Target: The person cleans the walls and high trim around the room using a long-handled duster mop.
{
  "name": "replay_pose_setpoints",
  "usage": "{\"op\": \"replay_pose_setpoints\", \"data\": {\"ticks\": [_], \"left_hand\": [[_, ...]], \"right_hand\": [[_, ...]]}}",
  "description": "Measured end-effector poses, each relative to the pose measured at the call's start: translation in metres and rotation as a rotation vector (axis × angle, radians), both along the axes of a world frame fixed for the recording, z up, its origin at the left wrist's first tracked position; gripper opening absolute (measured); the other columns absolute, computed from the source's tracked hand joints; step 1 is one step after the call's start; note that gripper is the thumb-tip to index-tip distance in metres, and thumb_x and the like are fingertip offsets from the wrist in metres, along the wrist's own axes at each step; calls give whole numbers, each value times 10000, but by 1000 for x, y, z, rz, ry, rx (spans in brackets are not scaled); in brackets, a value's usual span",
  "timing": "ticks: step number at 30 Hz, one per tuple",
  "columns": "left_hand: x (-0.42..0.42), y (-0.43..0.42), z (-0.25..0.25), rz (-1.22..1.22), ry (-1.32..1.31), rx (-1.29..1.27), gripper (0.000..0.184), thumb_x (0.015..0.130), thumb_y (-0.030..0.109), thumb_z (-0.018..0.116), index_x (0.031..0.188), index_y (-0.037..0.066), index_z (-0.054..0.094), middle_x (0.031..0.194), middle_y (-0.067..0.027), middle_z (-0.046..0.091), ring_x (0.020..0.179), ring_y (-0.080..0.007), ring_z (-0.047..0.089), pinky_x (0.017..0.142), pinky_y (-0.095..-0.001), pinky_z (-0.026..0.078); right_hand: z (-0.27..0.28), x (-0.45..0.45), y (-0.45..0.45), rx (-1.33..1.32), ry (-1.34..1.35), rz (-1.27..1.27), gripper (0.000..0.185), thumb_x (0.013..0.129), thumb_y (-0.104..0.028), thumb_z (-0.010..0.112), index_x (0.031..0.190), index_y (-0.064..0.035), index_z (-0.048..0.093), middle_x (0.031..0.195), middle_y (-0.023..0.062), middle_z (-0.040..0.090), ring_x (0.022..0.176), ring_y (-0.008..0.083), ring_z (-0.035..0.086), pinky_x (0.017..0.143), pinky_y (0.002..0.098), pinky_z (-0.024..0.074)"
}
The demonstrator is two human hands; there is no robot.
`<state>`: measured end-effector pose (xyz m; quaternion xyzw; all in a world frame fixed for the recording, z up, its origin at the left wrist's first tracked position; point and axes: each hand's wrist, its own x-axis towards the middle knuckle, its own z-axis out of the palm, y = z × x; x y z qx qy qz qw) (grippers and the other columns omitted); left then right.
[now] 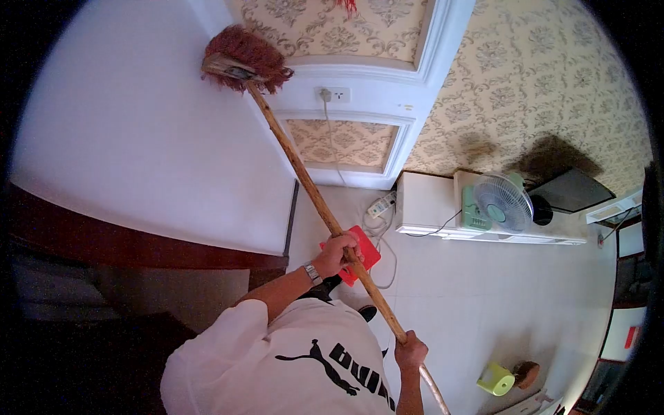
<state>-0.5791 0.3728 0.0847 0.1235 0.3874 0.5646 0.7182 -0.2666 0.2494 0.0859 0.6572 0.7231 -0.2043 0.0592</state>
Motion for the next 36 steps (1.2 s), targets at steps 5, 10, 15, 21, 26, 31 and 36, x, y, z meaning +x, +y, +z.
{"op": "replay_pose_setpoints", "data": {"ticks": [5,10,15,21,26,31,36], "left_hand": [[30,0,5,-70,-16,2,87,732,158,489,706,75,492,620,-62,542,605,-204,575,514,-296,459],[80,3,-14,-306,-16,35,144,764,183,461,672,77,494,631,-58,552,620,-181,584,468,-271,429],[130,14,7,-599,117,144,136,751,190,503,655,98,483,637,-37,568,633,-133,614,384,-225,368],[139,13,8,-587,122,83,120,727,200,525,667,106,481,640,-21,569,630,-121,609,395,-215,361],[114,-3,-5,-369,56,66,87,724,176,509,670,114,479,645,-25,572,622,-124,600,404,-218,343],[72,2,2,-394,98,22,83,742,175,519,708,109,482,682,-40,580,674,-134,600,437,-232,355],[47,4,-9,-225,116,9,94,764,201,521,719,123,495,668,-40,578,655,-124,591,435,-242,361]], "right_hand": [[-7,22,-24,168,38,-91,244,711,-261,665,701,-89,492,530,120,538,498,324,554,477,425,438],[-3,54,-62,253,-29,-262,229,685,-173,688,674,-94,473,501,108,516,468,326,533,428,403,415],[-2,78,-93,263,-104,-495,248,690,-179,692,626,-79,474,505,125,514,439,290,504,423,388,402],[-10,83,-98,212,-10,-473,284,699,-220,695,591,-61,485,489,134,505,425,303,483,430,393,402],[-6,69,-79,-2,-105,-350,215,729,-273,642,693,-94,530,575,119,576,543,319,581,525,432,453],[-16,58,-47,34,-72,-164,196,713,-246,646,676,-93,529,563,111,568,540,319,580,504,413,451],[-23,43,-19,119,-71,-98,191,703,-238,652,654,-102,527,571,91,572,523,289,582,488,400,451]]}}
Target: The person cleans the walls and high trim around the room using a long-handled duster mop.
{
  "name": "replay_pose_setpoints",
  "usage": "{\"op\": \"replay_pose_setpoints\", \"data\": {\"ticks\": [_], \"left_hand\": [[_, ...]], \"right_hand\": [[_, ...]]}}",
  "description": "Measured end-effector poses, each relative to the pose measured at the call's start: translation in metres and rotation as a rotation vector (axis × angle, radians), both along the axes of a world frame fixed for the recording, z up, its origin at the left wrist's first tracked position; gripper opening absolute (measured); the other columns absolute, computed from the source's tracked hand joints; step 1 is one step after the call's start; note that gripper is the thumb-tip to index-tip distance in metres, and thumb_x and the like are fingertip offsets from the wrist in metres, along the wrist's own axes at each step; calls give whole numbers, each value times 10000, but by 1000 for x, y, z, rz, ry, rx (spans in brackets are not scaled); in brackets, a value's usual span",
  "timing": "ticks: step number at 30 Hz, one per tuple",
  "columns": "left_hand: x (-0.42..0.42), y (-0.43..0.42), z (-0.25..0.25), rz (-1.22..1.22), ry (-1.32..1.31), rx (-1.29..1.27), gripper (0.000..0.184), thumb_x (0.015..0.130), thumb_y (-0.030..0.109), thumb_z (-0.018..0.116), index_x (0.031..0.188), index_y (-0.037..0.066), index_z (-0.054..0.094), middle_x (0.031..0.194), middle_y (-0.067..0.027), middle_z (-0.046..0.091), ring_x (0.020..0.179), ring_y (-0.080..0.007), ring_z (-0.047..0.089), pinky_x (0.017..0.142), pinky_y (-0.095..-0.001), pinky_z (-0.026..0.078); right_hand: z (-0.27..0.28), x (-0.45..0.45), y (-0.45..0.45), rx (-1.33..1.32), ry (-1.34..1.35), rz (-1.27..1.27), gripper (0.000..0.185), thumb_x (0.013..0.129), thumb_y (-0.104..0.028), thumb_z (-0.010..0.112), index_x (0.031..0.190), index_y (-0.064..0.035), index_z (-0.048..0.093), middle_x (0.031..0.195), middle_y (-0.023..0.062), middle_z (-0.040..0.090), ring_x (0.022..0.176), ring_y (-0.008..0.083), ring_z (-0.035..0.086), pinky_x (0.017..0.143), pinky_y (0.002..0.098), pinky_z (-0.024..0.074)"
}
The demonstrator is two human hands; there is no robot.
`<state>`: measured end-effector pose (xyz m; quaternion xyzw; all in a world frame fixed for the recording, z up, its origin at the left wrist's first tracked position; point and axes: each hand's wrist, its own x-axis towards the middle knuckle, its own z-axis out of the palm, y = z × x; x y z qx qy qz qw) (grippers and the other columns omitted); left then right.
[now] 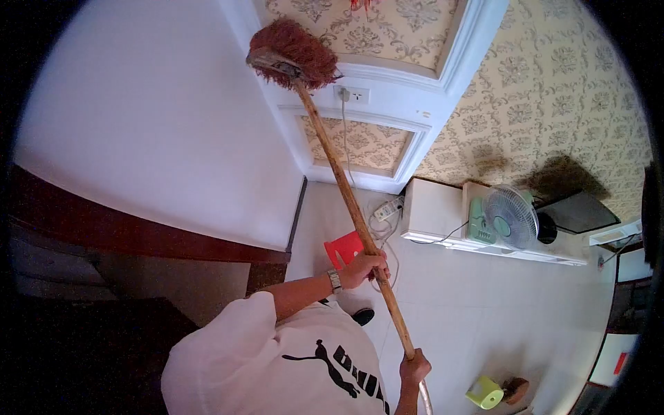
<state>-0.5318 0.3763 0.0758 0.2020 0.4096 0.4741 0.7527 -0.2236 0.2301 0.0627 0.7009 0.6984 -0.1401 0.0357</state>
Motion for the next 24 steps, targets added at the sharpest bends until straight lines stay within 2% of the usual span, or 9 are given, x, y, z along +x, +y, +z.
{"op": "replay_pose_setpoints", "data": {"ticks": [3,5,6,8,12,15,17,20,24], "left_hand": [[-9,3,3,65,12,-28,135,772,236,539,707,124,500,643,-35,571,624,-110,585,434,-237,367],[-16,7,28,359,93,9,164,777,250,553,699,116,502,617,-27,563,540,-97,554,412,-230,366],[-16,9,25,358,93,9,164,777,250,553,699,116,502,617,-27,563,540,-97,554,412,-230,366],[-18,13,14,552,219,-110,216,791,268,551,690,92,478,588,-46,542,453,-136,523,365,-233,366],[-28,15,22,549,165,-162,200,792,252,556,700,94,476,584,-37,529,461,-141,525,362,-234,371],[-28,13,24,482,287,-132,189,789,240,558,703,93,477,602,-35,537,475,-136,529,366,-236,381],[-26,16,34,427,291,-135,161,779,210,565,712,89,483,604,-29,536,490,-121,524,383,-243,396],[-23,22,43,430,324,-59,128,750,145,549,662,64,504,585,-44,555,496,-114,533,410,-250,417],[-16,45,43,526,316,-99,121,733,139,562,668,51,509,579,-43,552,497,-114,527,434,-255,425]], "right_hand": [[-4,0,14,110,26,28,201,690,-200,664,627,-100,502,544,96,541,476,296,547,446,404,426],[-2,-2,20,203,69,55,224,679,-151,668,593,-94,469,510,104,502,439,312,514,409,411,401],[-3,-1,21,203,69,54,224,679,-151,668,593,-94,469,510,104,502,439,312,514,409,411,401],[-8,-1,24,258,82,84,224,680,-150,665,588,-92,469,513,105,504,441,314,515,411,414,402],[-5,-11,32,258,82,59,226,677,-164,671,592,-91,474,513,105,508,451,314,520,419,409,410],[-11,-8,35,248,101,34,241,680,-194,679,595,-91,478,514,107,515,466,315,529,425,399,416],[-19,-3,41,36,14,26,216,723,-266,633,624,-113,517,559,93,558,537,288,575,507,404,441],[-29,0,55,-14,91,43,275,736,-328,628,623,-105,512,572,108,565,545,307,574,525,405,448],[-41,-4,85,-119,113,85,328,731,-387,634,635,-95,517,576,127,566,559,334,572,529,409,450]]}}
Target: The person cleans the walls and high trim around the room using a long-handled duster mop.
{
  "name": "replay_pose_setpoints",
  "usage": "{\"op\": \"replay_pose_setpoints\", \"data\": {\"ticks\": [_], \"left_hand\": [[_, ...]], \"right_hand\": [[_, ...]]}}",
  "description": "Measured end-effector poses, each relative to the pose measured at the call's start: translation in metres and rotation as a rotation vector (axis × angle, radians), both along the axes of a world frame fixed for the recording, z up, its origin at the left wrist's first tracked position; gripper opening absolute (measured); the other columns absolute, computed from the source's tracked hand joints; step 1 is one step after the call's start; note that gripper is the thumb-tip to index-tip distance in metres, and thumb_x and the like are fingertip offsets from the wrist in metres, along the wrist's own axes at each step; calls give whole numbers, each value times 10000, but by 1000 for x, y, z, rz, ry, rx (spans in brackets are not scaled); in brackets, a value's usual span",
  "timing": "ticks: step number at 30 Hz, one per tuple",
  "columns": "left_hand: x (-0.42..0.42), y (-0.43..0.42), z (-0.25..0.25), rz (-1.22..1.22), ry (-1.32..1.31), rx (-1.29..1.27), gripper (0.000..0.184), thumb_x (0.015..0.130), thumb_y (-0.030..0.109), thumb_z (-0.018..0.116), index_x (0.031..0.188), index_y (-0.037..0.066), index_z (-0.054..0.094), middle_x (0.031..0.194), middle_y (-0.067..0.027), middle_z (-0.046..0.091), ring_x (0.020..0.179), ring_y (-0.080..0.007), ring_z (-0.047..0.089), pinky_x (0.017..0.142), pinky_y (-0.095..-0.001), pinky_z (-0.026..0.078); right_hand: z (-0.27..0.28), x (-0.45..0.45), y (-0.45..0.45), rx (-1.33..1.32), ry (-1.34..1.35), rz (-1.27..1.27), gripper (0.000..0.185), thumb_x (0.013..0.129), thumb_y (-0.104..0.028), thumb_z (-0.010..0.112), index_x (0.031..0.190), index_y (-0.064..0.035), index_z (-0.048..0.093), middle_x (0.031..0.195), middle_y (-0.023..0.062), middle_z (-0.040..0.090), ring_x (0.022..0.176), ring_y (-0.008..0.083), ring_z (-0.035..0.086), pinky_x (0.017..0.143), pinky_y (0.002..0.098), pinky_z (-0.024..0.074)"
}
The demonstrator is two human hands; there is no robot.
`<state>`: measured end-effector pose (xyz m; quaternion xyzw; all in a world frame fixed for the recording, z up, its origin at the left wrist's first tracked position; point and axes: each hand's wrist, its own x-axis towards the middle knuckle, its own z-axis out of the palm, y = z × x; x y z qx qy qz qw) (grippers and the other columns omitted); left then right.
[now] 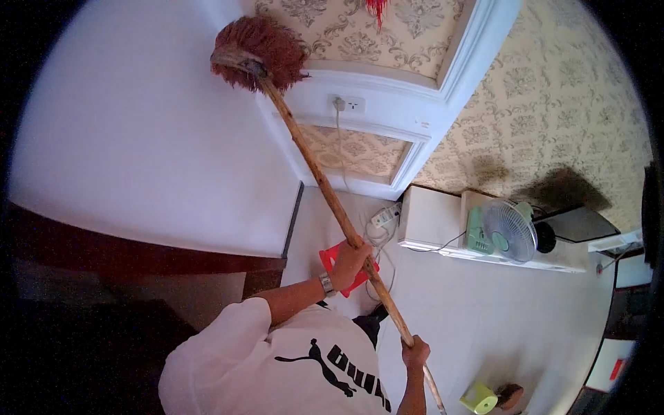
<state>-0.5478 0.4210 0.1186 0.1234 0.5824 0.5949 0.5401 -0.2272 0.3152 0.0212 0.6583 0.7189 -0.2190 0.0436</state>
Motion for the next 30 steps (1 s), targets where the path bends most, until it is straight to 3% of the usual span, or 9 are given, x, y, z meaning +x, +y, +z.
{"op": "replay_pose_setpoints", "data": {"ticks": [1,5,8,11,14,24,26,28,30], "left_hand": [[-2,5,-9,-8,95,13,129,745,147,573,672,56,518,588,-37,549,500,-112,522,426,-250,416],[-11,41,-23,98,311,81,141,746,136,578,644,62,515,592,-33,544,502,-118,524,414,-254,405],[9,58,32,257,222,42,125,735,114,566,644,63,496,583,-36,535,482,-124,524,398,-252,402],[13,75,41,197,239,61,113,736,113,562,673,67,481,573,-38,522,465,-130,526,380,-250,400],[17,94,27,363,270,-5,115,691,90,565,619,24,505,524,-77,539,443,-147,534,409,-265,425],[23,120,-19,390,62,100,124,720,68,535,606,33,499,513,-66,529,420,-167,519,395,-287,428],[24,112,-23,332,98,89,124,726,67,541,612,43,497,513,-60,523,439,-169,537,395,-292,429],[30,114,-96,132,307,90,129,732,85,551,620,47,499,515,-60,527,454,-164,548,396,-289,429],[56,99,-52,138,179,36,128,731,89,556,625,47,499,518,-61,528,452,-162,547,395,-291,430]], "right_hand": [[-6,1,9,15,103,28,335,725,-353,644,639,-46,538,593,173,561,571,375,547,529,436,431],[-3,-4,60,-119,179,56,346,729,-343,645,629,-30,536,588,175,558,559,374,536,525,429,423],[14,2,103,-86,348,152,358,734,-324,647,619,-9,521,562,174,540,529,358,521,516,413,415],[27,16,141,-244,291,140,363,757,-415,598,732,-53,587,673,190,592,679,376,579,599,449,450],[18,27,163,-176,320,203,307,736,-300,644,683,-6,572,569,164,546,525,329,526,521,403,420],[34,40,157,13,121,119,359,747,-427,594,686,-75,565,621,155,594,608,366,586,557,449,467],[28,44,146,58,44,138,339,743,-392,613,685,-62,562,604,153,582,588,361,575,548,440,456],[24,56,130,101,-32,156,321,739,-357,632,684,-49,558,588,151,570,568,355,563,539,432,446],[26,74,114,86,-34,70,328,746,-353,630,685,-43,542,562,153,553,544,362,553,519,436,439]]}}
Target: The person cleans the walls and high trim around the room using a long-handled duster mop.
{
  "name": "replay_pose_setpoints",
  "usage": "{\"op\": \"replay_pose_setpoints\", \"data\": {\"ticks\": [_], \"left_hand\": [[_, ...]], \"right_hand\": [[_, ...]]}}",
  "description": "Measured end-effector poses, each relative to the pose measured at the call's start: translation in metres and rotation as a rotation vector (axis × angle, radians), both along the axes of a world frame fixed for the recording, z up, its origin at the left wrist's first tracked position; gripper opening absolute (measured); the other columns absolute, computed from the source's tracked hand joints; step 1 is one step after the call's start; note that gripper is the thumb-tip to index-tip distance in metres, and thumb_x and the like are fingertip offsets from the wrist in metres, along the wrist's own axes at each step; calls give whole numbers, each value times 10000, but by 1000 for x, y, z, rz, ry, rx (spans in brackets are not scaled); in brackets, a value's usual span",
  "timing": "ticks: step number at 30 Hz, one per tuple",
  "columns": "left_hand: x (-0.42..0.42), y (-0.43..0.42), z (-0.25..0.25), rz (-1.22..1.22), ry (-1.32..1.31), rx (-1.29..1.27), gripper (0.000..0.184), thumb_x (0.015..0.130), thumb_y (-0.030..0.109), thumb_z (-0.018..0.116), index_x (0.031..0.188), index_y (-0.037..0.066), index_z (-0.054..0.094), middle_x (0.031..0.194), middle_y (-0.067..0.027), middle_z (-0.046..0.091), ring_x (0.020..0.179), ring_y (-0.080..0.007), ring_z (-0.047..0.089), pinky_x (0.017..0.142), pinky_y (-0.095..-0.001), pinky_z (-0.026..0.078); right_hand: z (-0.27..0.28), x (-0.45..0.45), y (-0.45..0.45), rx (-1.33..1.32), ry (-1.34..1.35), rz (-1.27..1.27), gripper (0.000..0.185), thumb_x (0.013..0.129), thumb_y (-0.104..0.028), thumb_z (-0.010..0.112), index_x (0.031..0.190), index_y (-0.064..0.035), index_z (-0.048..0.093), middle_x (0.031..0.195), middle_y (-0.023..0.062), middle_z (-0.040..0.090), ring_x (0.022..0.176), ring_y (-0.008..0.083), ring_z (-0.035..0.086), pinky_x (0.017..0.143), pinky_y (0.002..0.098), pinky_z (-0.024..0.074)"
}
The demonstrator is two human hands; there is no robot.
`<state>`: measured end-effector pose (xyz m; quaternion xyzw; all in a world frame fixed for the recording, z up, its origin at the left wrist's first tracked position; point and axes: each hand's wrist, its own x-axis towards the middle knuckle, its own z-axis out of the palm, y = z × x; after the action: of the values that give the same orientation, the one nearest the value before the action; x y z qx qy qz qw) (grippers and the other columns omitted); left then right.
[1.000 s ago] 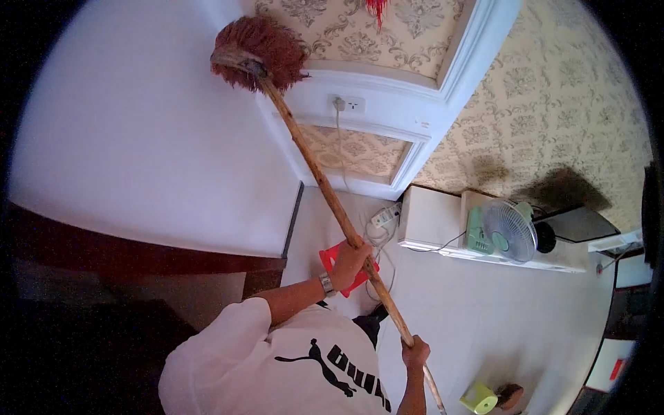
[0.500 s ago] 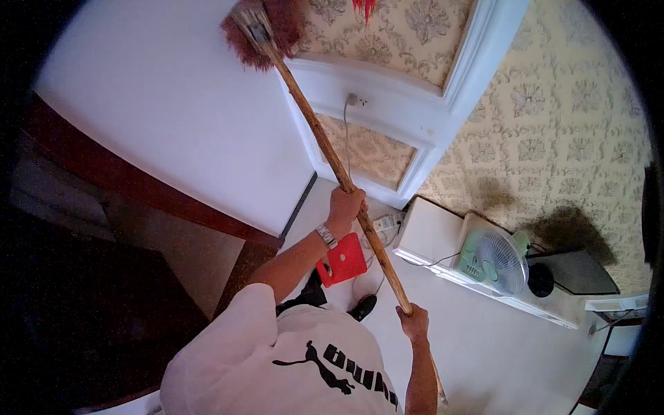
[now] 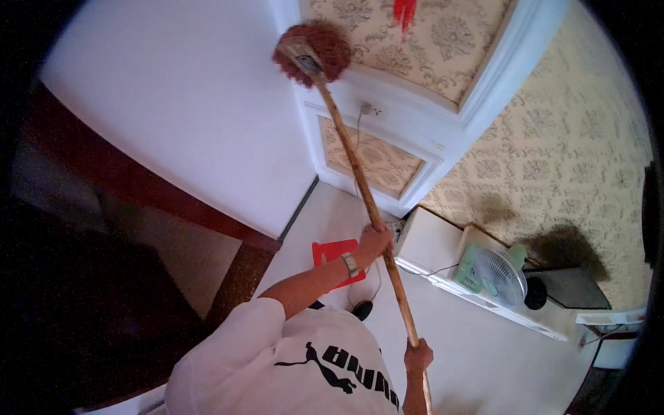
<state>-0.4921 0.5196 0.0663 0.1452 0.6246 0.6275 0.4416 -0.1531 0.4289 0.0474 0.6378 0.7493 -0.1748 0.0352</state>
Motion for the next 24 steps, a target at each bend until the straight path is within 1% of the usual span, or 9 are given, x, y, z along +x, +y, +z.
{"op": "replay_pose_setpoints", "data": {"ticks": [1,4,6,8,13,16,18,20,24], "left_hand": [[7,-4,18,-10,-134,-46,127,731,94,561,630,47,500,521,-61,529,451,-161,546,394,-293,431],[5,-5,31,4,0,27,126,723,89,566,630,49,492,522,-57,526,454,-158,545,400,-292,433],[-5,-17,34,105,-40,26,122,721,79,556,627,52,484,526,-50,522,461,-156,544,416,-290,438],[-22,-30,21,114,-16,130,113,720,69,540,628,54,475,530,-39,504,450,-153,522,422,-282,432],[-45,-39,37,113,-35,66,111,763,97,544,697,76,458,581,-20,478,462,-138,483,434,-266,443],[-30,-28,46,161,-92,56,124,760,103,528,652,77,473,566,-20,495,463,-140,496,434,-266,437],[-13,-21,40,73,0,67,64,699,62,523,656,47,477,523,-55,515,418,-150,501,383,-275,403],[9,-21,38,45,13,18,72,706,81,536,665,45,490,534,-61,539,437,-152,535,372,-267,403],[43,-35,48,-45,-67,-6,95,719,107,550,664,46,503,534,-51,542,460,-155,562,383,-266,420]], "right_hand": [[0,5,-6,2,-3,7,328,746,-353,630,685,-43,542,562,153,553,544,362,553,519,436,439],[-3,8,-17,30,81,54,332,753,-343,623,660,-37,533,545,159,540,536,363,549,509,431,438],[-16,-2,-27,-20,217,34,336,754,-345,615,647,-37,536,546,162,540,538,366,547,507,424,440],[1,-27,-34,-62,171,82,330,749,-356,613,657,-45,548,580,179,558,566,377,554,524,440,440],[17,-54,-41,-129,197,64,326,742,-373,620,690,-57,561,610,184,571,605,378,566,552,446,450],[27,-42,-31,-139,71,17,335,740,-384,623,680,-61,558,611,178,572,608,376,568,560,445,455],[32,-21,-31,-118,49,-6,336,737,-383,627,681,-59,562,608,175,572,603,375,569,553,446,455],[44,1,-34,-105,30,-13,355,773,-425,579,727,-73,571,608,154,590,614,362,591,582,442,468],[40,36,-51,-98,-58,-20,350,766,-411,592,708,-68,559,598,150,584,604,362,586,569,437,465]]}}
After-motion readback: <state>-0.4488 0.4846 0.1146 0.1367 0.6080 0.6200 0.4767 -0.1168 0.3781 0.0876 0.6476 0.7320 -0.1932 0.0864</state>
